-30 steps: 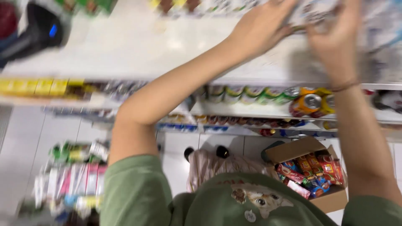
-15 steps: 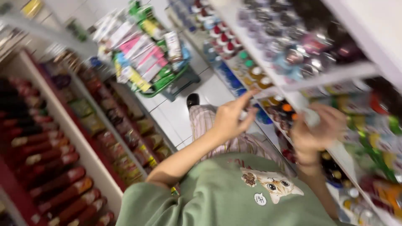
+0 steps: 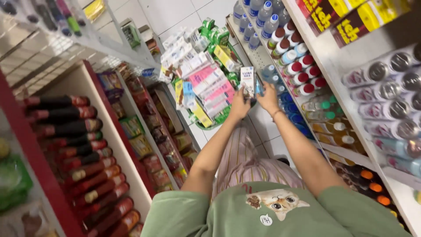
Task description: Scan milk cartons with a barcode scanner and wipe them with a cloth before restocking them on a shelf.
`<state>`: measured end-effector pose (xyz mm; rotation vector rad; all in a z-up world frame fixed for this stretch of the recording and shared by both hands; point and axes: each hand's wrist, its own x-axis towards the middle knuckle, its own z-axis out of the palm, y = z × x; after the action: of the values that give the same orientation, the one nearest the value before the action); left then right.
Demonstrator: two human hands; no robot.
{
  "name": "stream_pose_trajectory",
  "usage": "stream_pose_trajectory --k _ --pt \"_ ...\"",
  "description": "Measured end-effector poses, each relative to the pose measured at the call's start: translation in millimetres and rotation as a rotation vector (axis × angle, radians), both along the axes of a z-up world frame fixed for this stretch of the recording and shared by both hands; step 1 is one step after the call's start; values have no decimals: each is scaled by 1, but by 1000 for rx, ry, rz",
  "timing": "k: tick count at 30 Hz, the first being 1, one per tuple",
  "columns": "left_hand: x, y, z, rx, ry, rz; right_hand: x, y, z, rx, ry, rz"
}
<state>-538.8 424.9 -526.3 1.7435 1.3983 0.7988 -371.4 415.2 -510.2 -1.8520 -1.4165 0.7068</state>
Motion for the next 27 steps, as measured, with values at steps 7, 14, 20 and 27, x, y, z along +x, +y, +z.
stream_pose_trajectory --k 7,14,20,27 --pt "31 58 -10 -558 -67 102 -21 31 -84 -155 -195 -150" --pt "31 43 -27 -538 -189 243 -18 24 -61 -179 38 -247" --pt "-5 59 109 -538 -381 37 -3 -2 76 -109 942 -176" --pt "11 34 262 -727 -657 -489 3 -69 196 24 1244 -193"
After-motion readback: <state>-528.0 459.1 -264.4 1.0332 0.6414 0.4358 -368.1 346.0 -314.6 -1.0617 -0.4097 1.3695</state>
